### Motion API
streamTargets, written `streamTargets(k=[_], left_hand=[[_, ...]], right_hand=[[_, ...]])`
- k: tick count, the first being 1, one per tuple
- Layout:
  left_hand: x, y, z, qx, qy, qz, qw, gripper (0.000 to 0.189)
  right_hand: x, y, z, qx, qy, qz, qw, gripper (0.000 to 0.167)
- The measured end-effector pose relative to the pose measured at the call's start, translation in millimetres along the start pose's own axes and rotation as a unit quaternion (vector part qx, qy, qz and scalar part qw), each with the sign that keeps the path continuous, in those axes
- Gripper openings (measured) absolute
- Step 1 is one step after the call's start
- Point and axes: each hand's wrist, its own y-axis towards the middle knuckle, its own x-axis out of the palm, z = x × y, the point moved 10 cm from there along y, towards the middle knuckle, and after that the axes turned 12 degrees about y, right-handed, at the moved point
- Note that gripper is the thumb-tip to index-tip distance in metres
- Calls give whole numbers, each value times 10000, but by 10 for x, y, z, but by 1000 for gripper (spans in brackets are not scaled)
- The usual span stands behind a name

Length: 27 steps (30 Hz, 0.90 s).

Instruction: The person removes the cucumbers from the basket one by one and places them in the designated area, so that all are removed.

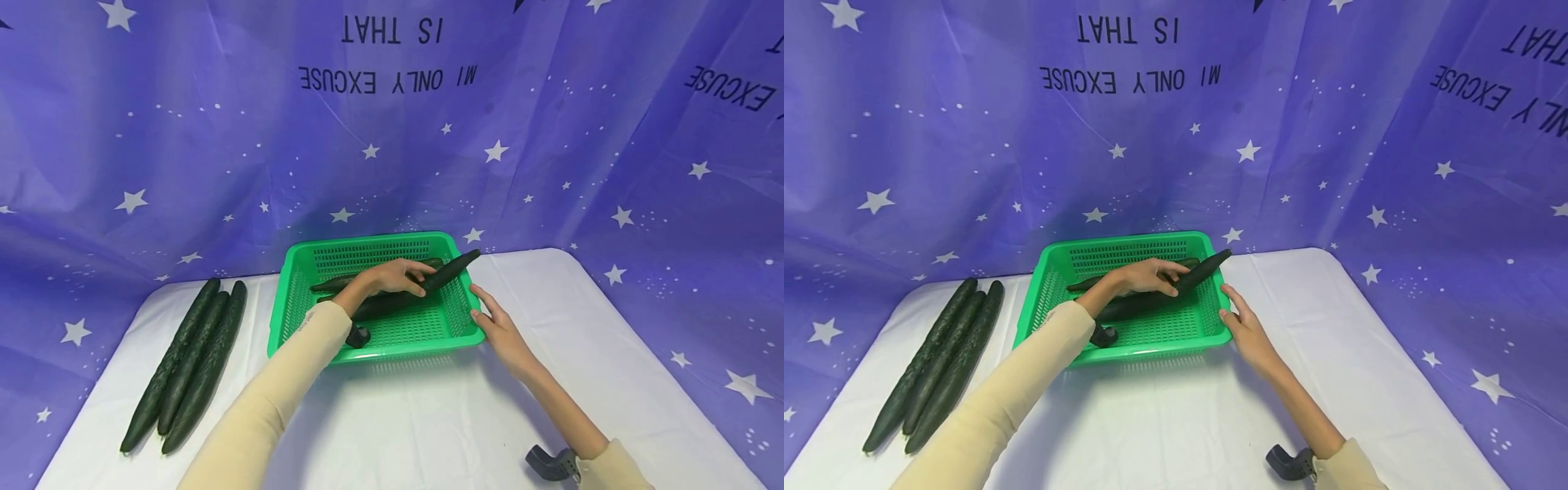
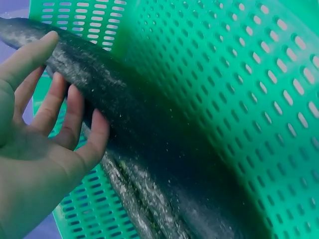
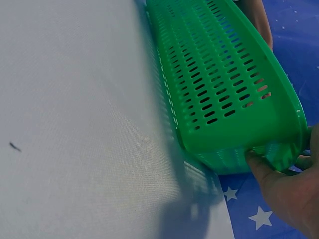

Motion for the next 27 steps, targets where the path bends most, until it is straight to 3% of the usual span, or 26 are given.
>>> streamTargets(k=[7,20,27], left_hand=[[-27,21,19,23,-156,191,9997,51],[-3,27,89,262,-562,16,9981,45],[-78,-63,268,841,-505,37,9952,43]], right_hand=[[5,13,13,2,-50,-17,10000,58],[-5,-6,-1,0,-34,50,10000,57],[-6,-6,-13,-20,-101,74,9999,57]])
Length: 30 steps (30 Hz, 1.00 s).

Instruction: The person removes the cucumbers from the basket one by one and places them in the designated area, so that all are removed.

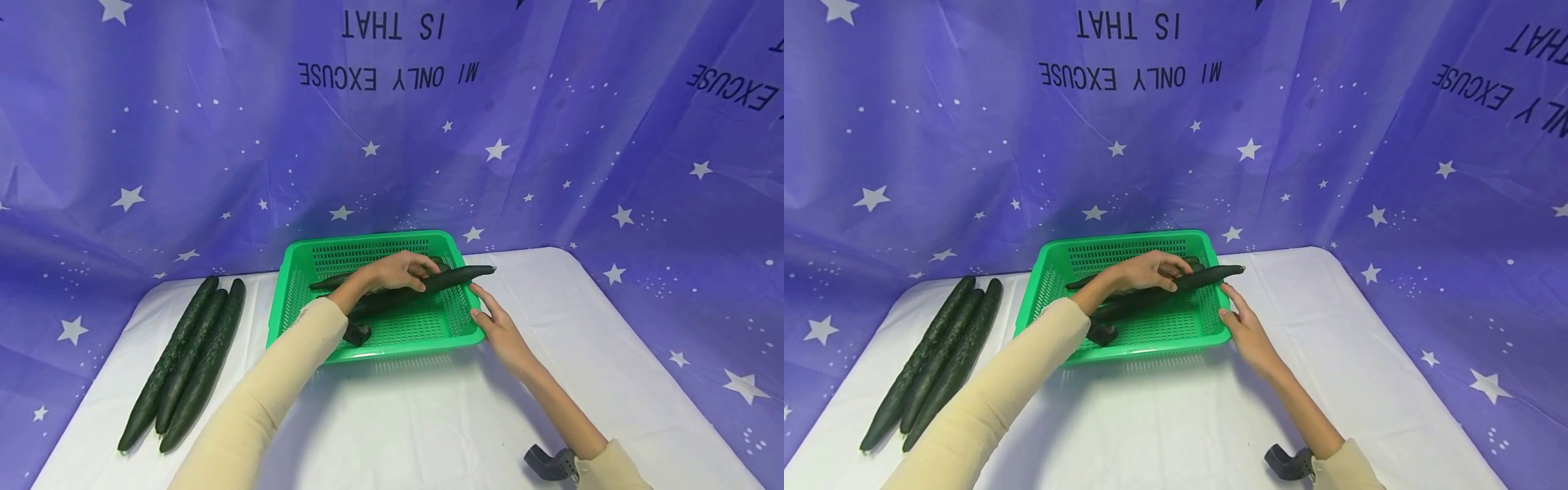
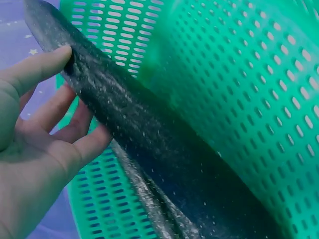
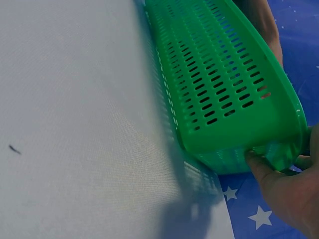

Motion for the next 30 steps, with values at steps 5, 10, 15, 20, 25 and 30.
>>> streamTargets(k=[5,10,15,20,25,30], left_hand=[[-152,-115,102,253,57,214,9994,43],[-445,-332,220,522,77,761,9957,42],[-828,-628,456,1004,-432,1422,9838,42],[-1195,-995,653,1043,-744,2129,9686,40],[-1460,-1423,722,714,-590,2730,9576,41],[-1662,-1822,696,429,-363,3191,9460,43]], right_hand=[[0,3,-10,5,-6,0,10000,57],[6,-1,5,31,-9,-10,10000,57],[14,-5,8,55,1,-9,10000,57],[39,-3,5,45,66,-67,9999,57],[41,-2,1,34,36,-79,10000,58],[16,-3,1,7,13,-65,10000,57]])
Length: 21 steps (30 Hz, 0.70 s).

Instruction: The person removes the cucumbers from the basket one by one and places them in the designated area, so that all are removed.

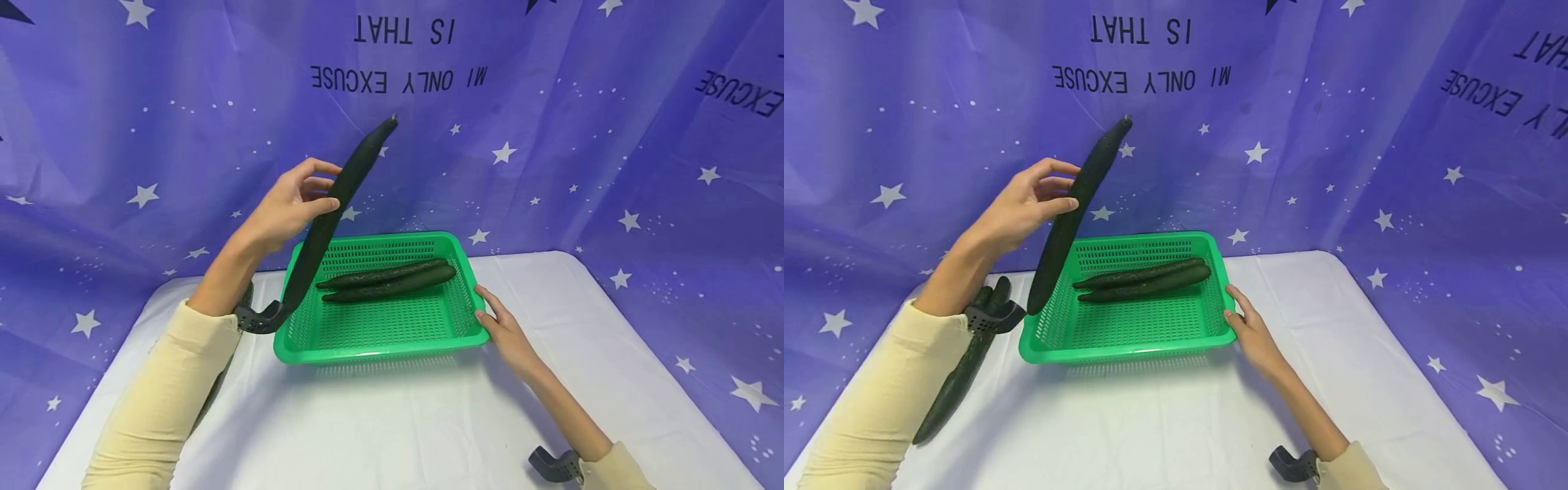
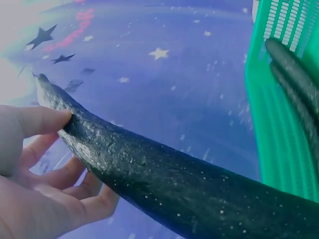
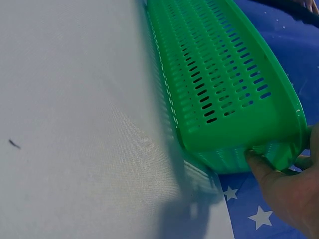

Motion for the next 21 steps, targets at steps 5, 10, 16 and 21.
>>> streamTargets(k=[5,10,16,21], left_hand=[[-398,-255,-92,-344,215,351,9986,43],[-778,-550,-319,-844,824,583,9913,46],[-1054,-905,-723,-1375,1368,527,9796,53],[-1205,-1229,-1127,-1673,1551,430,9727,57]], right_hand=[[-20,0,1,16,6,10,10000,58],[-27,6,-11,7,22,-34,10000,59],[-33,-6,-1,17,-30,-25,10000,59],[-18,-4,9,29,19,-44,10000,59]])
